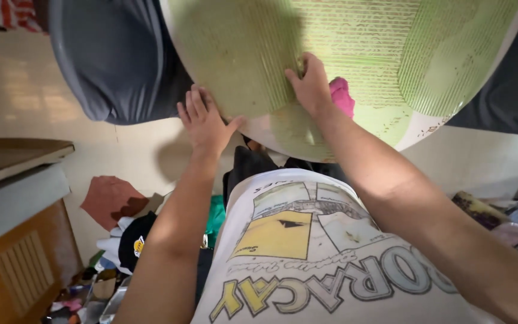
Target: The recorder is cleaning green place mats on a round table using a cloth.
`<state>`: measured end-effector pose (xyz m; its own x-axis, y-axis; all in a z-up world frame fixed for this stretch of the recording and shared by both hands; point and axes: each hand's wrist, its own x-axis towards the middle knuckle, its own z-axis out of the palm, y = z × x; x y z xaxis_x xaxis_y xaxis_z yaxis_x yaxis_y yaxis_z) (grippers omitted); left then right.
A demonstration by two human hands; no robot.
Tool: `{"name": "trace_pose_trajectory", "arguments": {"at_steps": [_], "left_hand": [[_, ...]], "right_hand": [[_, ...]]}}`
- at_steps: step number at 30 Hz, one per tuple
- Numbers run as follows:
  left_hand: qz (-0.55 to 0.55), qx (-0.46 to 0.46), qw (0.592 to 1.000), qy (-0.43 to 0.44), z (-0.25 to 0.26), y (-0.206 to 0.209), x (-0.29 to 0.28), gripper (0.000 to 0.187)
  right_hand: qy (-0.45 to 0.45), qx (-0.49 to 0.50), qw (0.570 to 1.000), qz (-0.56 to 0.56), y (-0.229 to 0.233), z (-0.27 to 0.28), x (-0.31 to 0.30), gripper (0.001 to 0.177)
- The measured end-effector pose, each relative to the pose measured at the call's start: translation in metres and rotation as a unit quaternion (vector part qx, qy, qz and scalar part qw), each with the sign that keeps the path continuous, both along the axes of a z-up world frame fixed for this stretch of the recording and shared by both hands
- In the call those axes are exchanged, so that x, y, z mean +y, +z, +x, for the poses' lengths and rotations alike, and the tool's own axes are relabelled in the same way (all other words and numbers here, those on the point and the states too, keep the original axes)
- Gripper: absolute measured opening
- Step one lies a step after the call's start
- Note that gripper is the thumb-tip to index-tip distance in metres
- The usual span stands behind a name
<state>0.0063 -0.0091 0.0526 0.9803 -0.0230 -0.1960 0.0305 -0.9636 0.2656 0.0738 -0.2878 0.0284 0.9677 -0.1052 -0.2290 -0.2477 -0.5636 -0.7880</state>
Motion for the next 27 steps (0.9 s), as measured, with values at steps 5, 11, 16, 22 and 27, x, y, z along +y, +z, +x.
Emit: {"name": "trace_pose_trajectory", "arguments": {"at_steps": [5, 11, 16, 22, 27], "left_hand": [[-0.001, 0.035, 0.999, -0.002, -0.001, 0.002, 0.001, 0.125], [0.024, 0.034, 0.999, -0.002, 0.011, 0.009, 0.004, 0.125], [0.049, 0.126, 0.990, -0.035, 0.025, 0.032, -0.005, 0.124], [0.083, 0.173, 0.981, -0.008, 0.034, 0.030, -0.028, 0.137], [0.096, 0.184, 0.978, 0.033, 0.040, 0.026, -0.025, 0.140]], "right_hand": [[0.015, -0.050, 0.997, -0.064, -0.024, -0.001, -0.003, 0.055], [0.004, 0.016, 0.997, -0.074, -0.012, 0.014, 0.003, 0.057], [-0.012, 0.006, 0.993, -0.115, -0.028, 0.004, 0.001, 0.057], [-0.045, 0.081, 0.991, -0.096, -0.005, 0.008, 0.007, 0.063], [-0.020, 0.035, 0.993, -0.114, -0.021, 0.006, 0.006, 0.064]]}}
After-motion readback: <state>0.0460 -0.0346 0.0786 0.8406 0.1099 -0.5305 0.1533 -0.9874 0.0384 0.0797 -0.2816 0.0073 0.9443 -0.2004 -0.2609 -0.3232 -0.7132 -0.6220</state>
